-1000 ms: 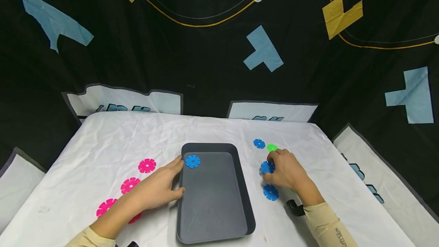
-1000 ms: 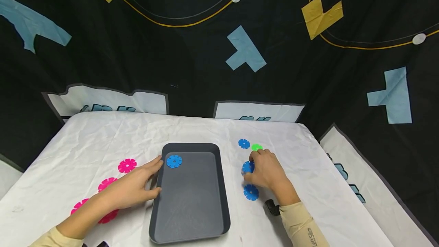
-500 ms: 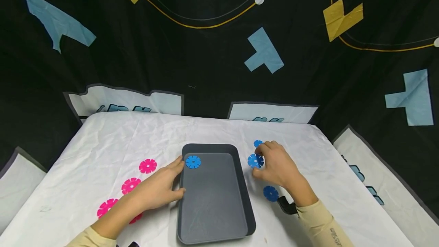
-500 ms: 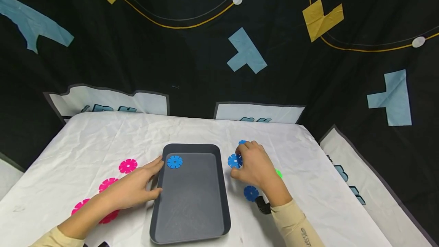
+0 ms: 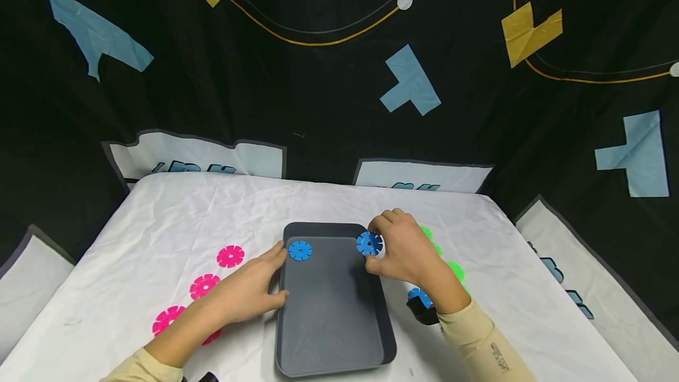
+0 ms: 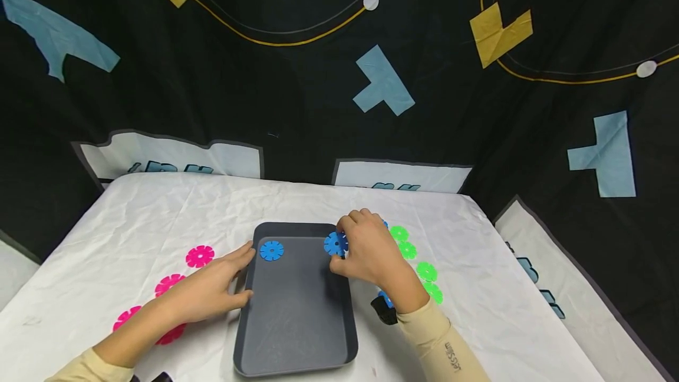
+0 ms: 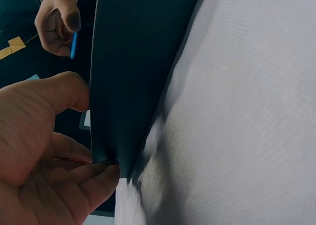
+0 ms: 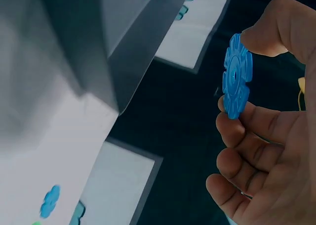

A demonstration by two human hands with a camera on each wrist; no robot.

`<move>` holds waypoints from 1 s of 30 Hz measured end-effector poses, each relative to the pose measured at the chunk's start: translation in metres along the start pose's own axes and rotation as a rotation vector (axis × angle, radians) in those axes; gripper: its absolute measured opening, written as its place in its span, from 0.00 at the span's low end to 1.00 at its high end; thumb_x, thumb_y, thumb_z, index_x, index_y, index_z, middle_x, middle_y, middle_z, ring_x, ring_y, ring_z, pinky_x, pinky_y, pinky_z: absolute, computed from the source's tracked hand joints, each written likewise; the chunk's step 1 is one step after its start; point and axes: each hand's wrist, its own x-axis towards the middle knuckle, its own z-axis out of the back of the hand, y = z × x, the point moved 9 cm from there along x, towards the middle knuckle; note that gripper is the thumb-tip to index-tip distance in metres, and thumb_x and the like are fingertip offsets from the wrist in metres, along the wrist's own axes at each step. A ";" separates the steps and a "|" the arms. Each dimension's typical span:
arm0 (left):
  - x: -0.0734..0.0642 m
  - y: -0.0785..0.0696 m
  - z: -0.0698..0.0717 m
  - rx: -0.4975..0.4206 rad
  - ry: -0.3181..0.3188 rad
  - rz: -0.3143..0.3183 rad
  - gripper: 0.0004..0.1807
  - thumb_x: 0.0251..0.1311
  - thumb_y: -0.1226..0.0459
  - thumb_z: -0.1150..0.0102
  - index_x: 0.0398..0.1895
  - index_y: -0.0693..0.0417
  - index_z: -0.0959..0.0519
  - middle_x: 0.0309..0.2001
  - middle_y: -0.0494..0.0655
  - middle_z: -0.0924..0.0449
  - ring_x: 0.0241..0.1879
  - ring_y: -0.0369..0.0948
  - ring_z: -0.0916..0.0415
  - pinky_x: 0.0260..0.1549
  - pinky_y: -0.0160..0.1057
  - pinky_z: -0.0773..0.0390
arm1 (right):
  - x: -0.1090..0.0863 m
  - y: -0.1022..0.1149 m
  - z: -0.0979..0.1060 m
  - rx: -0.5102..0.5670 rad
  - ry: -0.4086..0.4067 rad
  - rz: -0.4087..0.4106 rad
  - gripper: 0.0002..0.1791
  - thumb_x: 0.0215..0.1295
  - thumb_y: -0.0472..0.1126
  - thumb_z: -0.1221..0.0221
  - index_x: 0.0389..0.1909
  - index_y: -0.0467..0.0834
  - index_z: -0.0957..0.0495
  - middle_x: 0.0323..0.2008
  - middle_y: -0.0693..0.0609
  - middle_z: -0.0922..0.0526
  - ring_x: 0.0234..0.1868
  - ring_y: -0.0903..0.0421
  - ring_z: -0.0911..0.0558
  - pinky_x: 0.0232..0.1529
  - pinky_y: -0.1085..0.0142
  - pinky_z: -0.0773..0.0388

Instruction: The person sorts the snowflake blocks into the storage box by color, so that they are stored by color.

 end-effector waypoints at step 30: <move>0.000 0.003 -0.001 0.015 0.036 0.041 0.45 0.55 0.55 0.34 0.71 0.70 0.41 0.74 0.61 0.49 0.71 0.52 0.45 0.64 0.51 0.36 | 0.043 0.091 -0.047 -0.015 0.142 0.181 0.23 0.43 0.59 0.34 0.37 0.49 0.18 0.33 0.59 0.20 0.36 0.60 0.27 0.37 0.65 0.29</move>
